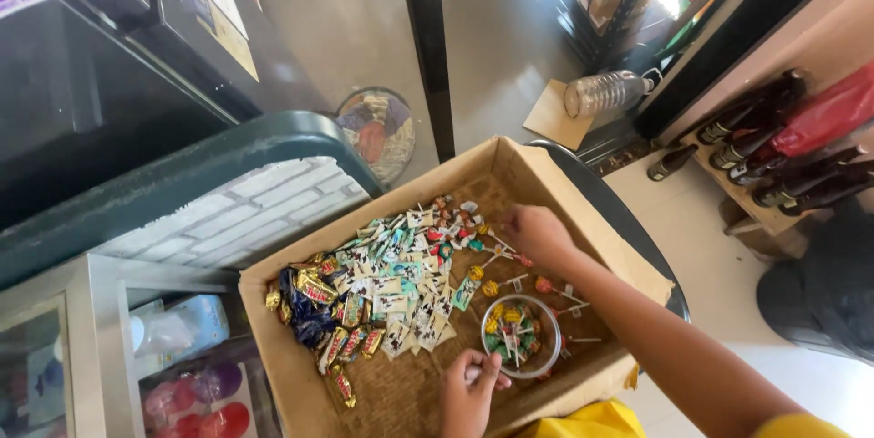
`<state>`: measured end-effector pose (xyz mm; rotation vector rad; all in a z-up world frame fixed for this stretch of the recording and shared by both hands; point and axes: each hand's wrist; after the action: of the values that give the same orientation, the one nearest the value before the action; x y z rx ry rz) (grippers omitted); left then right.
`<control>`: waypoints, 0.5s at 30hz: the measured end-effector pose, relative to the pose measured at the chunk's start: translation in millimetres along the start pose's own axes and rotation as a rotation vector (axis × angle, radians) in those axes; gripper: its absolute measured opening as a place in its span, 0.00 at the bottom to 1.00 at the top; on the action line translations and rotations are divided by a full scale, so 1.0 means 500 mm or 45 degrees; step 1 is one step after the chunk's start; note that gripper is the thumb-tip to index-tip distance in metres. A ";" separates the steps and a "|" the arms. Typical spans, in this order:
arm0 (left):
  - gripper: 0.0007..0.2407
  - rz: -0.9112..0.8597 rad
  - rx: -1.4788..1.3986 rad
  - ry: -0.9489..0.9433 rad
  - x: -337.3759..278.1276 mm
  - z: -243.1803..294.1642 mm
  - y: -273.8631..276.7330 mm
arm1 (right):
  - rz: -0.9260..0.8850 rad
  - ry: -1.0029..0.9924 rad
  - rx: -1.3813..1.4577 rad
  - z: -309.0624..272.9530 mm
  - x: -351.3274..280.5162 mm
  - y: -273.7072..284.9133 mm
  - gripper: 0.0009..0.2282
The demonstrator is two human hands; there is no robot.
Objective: The recorder is organizing candy, specifically lollipops, into a plastic jar from a cardboard box.
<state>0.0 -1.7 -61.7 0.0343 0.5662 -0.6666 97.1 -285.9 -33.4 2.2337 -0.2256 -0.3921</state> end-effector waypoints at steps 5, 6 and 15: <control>0.12 0.008 -0.079 0.012 0.017 -0.038 0.008 | -0.175 -0.058 -0.450 0.056 0.097 -0.126 0.11; 0.12 0.015 -0.081 0.019 0.017 -0.038 0.008 | -0.185 -0.056 -0.447 0.064 0.106 -0.143 0.11; 0.14 -0.015 0.132 -0.004 -0.016 0.088 0.009 | -0.363 -0.286 -0.333 0.111 0.100 -0.163 0.08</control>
<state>18.7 -2.7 -21.1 0.1270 0.5292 -0.7067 126.7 -288.4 -140.0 1.9648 0.0289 -0.7826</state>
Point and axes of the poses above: each hand's wrist, its own x-axis towards the middle knuckle, its own y-axis out of the back of the hand, z = x × y, and after that the axes turned 9 degrees about -z, right-handed
